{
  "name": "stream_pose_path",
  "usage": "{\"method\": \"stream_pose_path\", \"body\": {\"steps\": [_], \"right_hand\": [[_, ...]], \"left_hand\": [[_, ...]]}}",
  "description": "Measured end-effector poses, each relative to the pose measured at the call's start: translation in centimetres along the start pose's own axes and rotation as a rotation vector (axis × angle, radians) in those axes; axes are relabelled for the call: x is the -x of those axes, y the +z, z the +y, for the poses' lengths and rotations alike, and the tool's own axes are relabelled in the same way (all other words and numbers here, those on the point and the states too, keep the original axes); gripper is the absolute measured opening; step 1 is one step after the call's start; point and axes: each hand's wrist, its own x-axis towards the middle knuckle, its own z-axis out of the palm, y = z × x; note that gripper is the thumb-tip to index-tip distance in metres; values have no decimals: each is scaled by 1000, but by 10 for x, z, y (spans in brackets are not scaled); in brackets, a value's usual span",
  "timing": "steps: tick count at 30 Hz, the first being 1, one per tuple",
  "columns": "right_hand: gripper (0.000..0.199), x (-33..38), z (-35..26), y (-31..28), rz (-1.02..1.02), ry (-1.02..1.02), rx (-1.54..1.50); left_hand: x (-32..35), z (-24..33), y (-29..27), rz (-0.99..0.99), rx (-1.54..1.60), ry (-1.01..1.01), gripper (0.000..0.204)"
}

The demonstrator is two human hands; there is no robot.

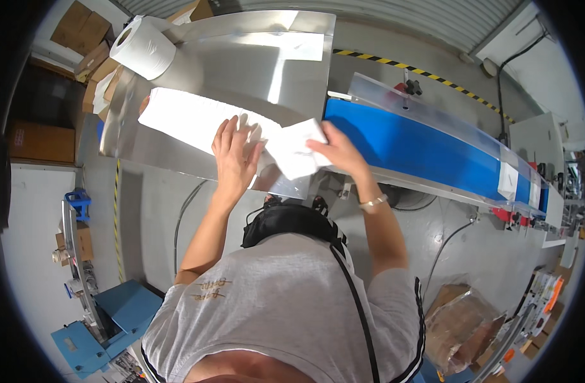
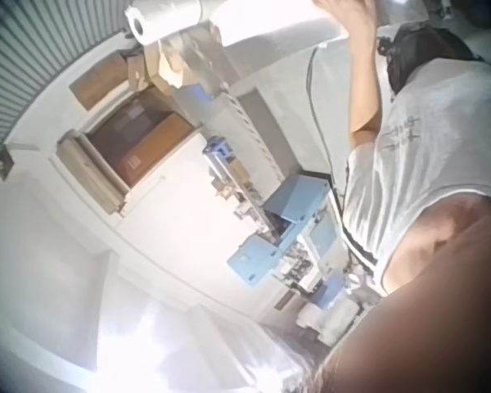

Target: Loading stacks of paper napkins from a conveyor belt into a packaging machine.

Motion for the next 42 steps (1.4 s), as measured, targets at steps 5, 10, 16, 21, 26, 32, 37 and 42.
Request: {"method": "stream_pose_path", "body": {"steps": [5,10,16,21,26,32,37,42], "right_hand": [[40,21,31,-83,511,149,153],[43,33,41,-132,942,257,693],[57,17,-12,-60,439,-257,818],[53,-21,-39,37,-117,-367,474],[41,-13,-11,22,-3,13,52],[43,11,37,-80,768,297,265],[51,23,27,-92,995,12,1242],[58,-3,-26,4,70,-303,360]], "left_hand": [[0,-8,4,-18,6,71,29],[4,-13,7,13,4,100,29],[3,-18,3,-8,8,163,24],[-1,-14,-6,-78,32,185,26],[-5,-13,-2,6,11,53,31],[-3,-24,5,-11,38,62,31],[-1,-25,4,-10,41,96,30],[-4,-22,-3,-53,55,109,26]]}}
